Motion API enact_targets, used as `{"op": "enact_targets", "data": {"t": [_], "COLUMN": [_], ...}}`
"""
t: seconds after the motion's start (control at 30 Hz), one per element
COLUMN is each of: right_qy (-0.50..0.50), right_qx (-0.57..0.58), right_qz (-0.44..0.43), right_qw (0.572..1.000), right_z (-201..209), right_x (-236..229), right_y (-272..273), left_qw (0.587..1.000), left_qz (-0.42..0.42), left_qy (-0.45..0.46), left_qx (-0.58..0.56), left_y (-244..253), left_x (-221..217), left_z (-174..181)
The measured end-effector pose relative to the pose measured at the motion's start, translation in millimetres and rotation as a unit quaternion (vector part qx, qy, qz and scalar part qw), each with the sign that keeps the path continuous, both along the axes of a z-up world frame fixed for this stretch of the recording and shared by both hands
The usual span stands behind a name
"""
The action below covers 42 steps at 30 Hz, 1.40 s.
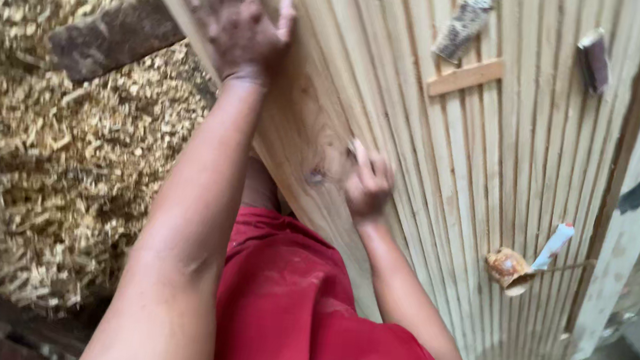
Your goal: The person uses a chisel to carve grooves into a large wooden plank. They repeatedly scrape and carve along the wood grain, creating parallel lines and removing wood shavings.
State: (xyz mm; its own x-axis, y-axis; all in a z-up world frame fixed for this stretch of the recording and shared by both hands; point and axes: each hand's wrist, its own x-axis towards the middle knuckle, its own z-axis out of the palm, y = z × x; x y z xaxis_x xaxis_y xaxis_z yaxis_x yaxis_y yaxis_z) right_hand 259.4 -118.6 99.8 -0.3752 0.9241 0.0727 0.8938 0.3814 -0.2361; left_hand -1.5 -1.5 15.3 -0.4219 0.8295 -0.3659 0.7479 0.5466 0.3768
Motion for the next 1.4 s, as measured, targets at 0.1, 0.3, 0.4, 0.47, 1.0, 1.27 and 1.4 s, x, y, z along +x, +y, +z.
{"op": "enact_targets", "data": {"t": [0.1, 0.3, 0.4, 0.47, 1.0, 1.27, 1.4], "right_qy": [0.033, 0.049, 0.044, 0.039, 0.026, 0.057, 0.090], "right_qx": [0.006, 0.031, 0.024, 0.047, -0.013, -0.010, 0.010], "right_qz": [0.029, 0.041, 0.050, 0.058, 0.017, 0.054, 0.079], "right_qw": [0.999, 0.998, 0.997, 0.996, 0.999, 0.997, 0.993], "right_z": [-15.6, -76.0, -51.2, -25.3, -0.6, -47.7, -21.5], "right_x": [-3.8, -92.8, -69.8, -44.5, -17.2, -70.8, -52.1], "right_y": [14.8, 112.3, 89.0, 59.9, 21.9, 86.1, 67.2], "left_qw": [1.000, 0.998, 0.998, 1.000, 0.984, 0.996, 0.994], "left_qz": [0.004, -0.001, -0.011, -0.005, 0.012, 0.021, 0.015], "left_qy": [0.000, 0.033, -0.025, -0.005, 0.063, 0.012, 0.032], "left_qx": [-0.011, 0.052, -0.056, 0.010, 0.168, 0.080, 0.104], "left_y": [-2.5, 3.9, -4.0, 5.6, 0.6, -4.7, 0.1], "left_x": [1.6, -1.6, 4.6, -0.9, 4.7, 7.4, 2.8], "left_z": [-7.4, 7.5, 7.2, 4.1, -21.4, -21.4, -21.2]}}
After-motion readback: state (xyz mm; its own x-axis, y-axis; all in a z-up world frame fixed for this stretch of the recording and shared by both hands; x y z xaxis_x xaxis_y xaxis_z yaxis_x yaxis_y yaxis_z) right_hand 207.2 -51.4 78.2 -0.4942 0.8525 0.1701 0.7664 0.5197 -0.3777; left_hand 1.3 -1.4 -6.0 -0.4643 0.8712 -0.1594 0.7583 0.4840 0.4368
